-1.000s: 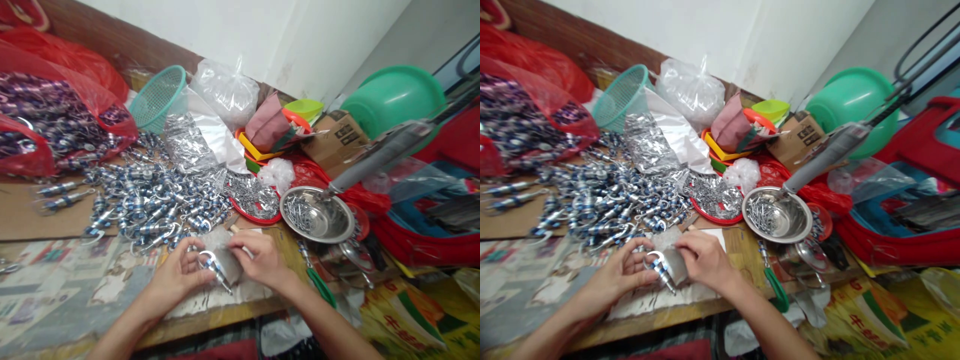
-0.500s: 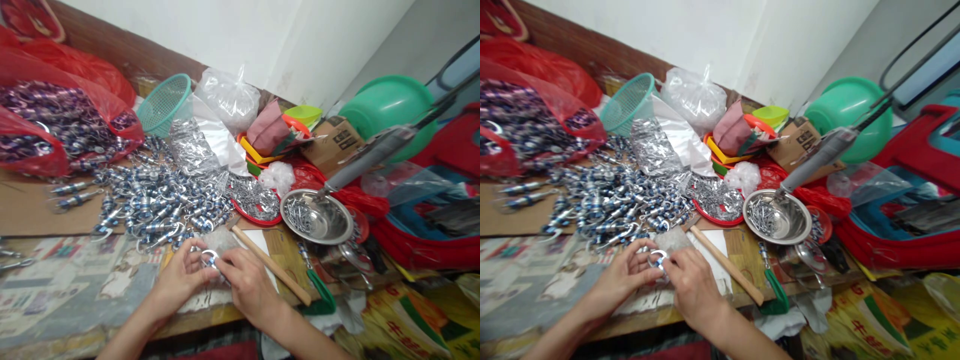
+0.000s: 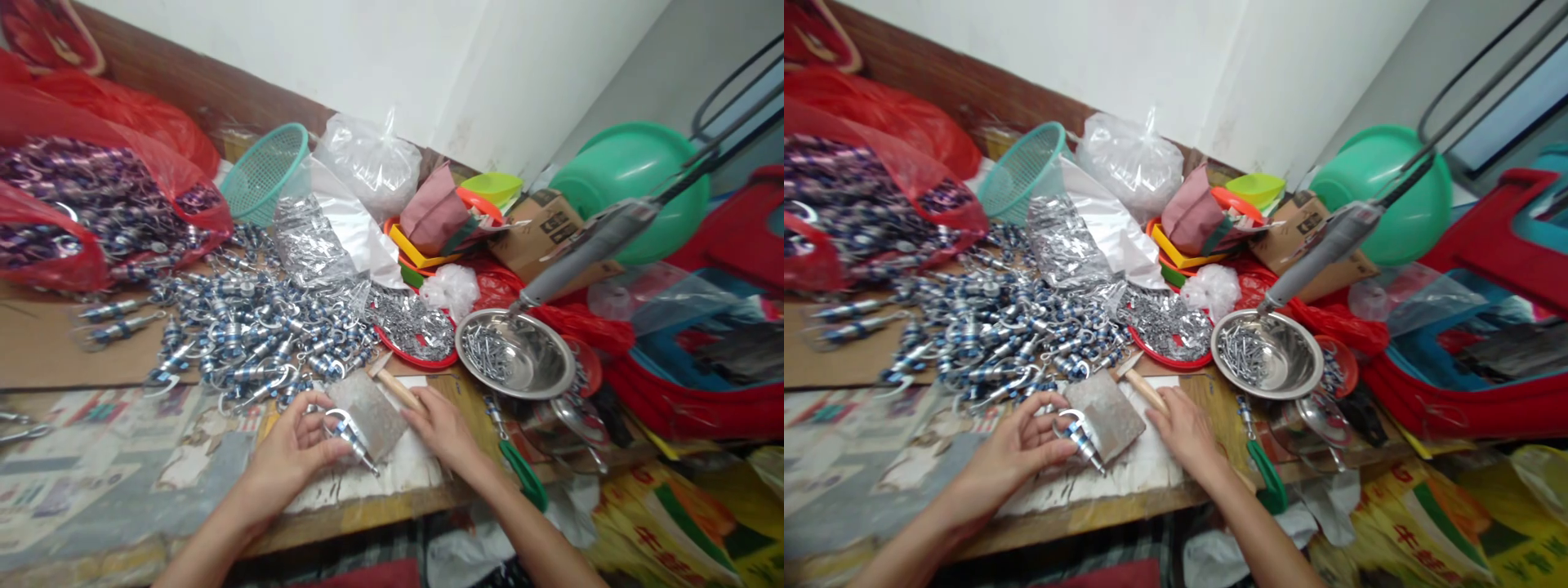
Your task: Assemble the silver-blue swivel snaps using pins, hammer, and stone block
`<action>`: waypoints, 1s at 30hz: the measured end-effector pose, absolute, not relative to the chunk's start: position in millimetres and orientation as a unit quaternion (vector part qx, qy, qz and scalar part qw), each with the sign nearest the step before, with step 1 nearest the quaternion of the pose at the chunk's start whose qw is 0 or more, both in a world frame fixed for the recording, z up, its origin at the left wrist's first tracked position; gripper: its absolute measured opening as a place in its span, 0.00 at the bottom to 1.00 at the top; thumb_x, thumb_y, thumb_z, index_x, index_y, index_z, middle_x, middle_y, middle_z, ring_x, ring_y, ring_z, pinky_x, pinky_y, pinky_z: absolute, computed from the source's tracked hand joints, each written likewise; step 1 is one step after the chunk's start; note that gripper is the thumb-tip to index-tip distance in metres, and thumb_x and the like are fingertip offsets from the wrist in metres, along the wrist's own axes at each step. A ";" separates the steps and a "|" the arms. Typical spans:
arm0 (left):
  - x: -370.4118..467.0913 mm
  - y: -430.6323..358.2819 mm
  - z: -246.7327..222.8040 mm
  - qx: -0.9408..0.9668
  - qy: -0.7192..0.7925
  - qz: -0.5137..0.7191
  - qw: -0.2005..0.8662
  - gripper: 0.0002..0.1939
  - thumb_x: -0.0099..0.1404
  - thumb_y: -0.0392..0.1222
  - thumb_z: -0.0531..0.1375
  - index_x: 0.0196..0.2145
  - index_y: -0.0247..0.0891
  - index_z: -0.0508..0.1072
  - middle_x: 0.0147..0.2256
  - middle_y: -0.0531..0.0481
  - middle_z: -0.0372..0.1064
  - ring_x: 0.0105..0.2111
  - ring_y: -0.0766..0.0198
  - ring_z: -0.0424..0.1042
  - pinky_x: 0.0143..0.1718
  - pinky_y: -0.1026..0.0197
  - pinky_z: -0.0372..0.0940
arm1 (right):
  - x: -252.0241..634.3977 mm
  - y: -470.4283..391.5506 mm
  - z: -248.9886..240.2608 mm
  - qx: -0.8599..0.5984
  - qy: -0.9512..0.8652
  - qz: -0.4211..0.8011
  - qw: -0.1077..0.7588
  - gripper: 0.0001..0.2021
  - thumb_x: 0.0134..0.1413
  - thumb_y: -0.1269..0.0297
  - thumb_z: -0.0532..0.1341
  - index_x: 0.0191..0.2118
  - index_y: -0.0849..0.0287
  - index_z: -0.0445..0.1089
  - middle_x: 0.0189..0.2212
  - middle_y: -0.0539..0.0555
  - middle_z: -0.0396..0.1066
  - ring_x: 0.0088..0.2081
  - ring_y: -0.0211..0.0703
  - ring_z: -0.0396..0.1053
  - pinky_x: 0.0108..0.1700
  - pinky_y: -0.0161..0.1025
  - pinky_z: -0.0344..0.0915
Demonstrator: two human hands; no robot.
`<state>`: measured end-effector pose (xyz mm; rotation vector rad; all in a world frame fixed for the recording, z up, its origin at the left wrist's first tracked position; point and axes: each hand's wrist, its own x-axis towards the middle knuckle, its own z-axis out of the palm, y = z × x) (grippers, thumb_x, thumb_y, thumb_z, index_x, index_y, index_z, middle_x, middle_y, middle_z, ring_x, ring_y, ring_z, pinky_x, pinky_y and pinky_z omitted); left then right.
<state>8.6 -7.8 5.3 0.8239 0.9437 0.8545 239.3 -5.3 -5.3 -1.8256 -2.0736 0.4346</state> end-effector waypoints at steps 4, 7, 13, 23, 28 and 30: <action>8.0 -7.5 5.7 0.376 0.434 0.384 0.723 0.21 0.45 0.35 0.65 0.34 0.41 0.59 0.28 0.55 0.70 0.30 0.63 0.72 0.34 0.61 0.63 | 237.2 -24.5 26.5 -0.602 -0.730 0.138 0.295 0.14 0.51 0.66 0.58 0.46 0.56 0.64 0.40 0.54 0.68 0.41 0.43 0.67 0.41 0.39 0.63; 8.6 -6.4 5.4 0.373 0.427 0.388 0.727 0.22 0.45 0.35 0.66 0.34 0.41 0.58 0.28 0.56 0.70 0.29 0.63 0.72 0.33 0.60 0.64 | 234.4 -44.9 47.5 -0.530 -0.764 0.081 0.359 0.21 0.54 0.71 0.55 0.54 0.52 0.58 0.42 0.54 0.68 0.43 0.42 0.67 0.43 0.37 0.63; 9.4 -4.6 0.4 0.359 0.422 0.398 0.731 0.24 0.43 0.34 0.67 0.32 0.41 0.57 0.26 0.57 0.71 0.27 0.63 0.72 0.31 0.61 0.65 | 229.0 -71.4 40.0 -0.519 -0.829 0.047 0.206 0.22 0.55 0.73 0.52 0.56 0.53 0.57 0.33 0.53 0.71 0.31 0.40 0.70 0.31 0.33 0.66; 7.8 -4.0 -1.6 0.363 0.411 0.399 0.735 0.22 0.44 0.33 0.66 0.32 0.42 0.56 0.25 0.58 0.71 0.26 0.65 0.72 0.30 0.62 0.65 | 219.0 -68.3 35.7 -0.536 -0.816 0.048 0.210 0.24 0.55 0.74 0.51 0.57 0.51 0.55 0.34 0.53 0.70 0.31 0.40 0.69 0.33 0.34 0.66; 12.0 -6.4 -0.5 0.364 0.412 0.397 0.735 0.22 0.44 0.33 0.66 0.32 0.42 0.56 0.24 0.59 0.70 0.26 0.65 0.72 0.30 0.62 0.65 | 215.3 -68.1 32.7 -0.519 -0.817 0.070 0.242 0.23 0.55 0.74 0.51 0.56 0.51 0.56 0.34 0.53 0.71 0.32 0.39 0.69 0.34 0.33 0.66; 12.3 -9.2 2.5 0.368 0.414 0.393 0.734 0.22 0.45 0.34 0.65 0.33 0.42 0.57 0.25 0.57 0.70 0.27 0.64 0.72 0.31 0.61 0.65 | 216.0 -59.7 30.0 -0.541 -0.804 0.111 0.221 0.20 0.55 0.72 0.52 0.54 0.52 0.60 0.33 0.53 0.71 0.32 0.39 0.70 0.34 0.34 0.67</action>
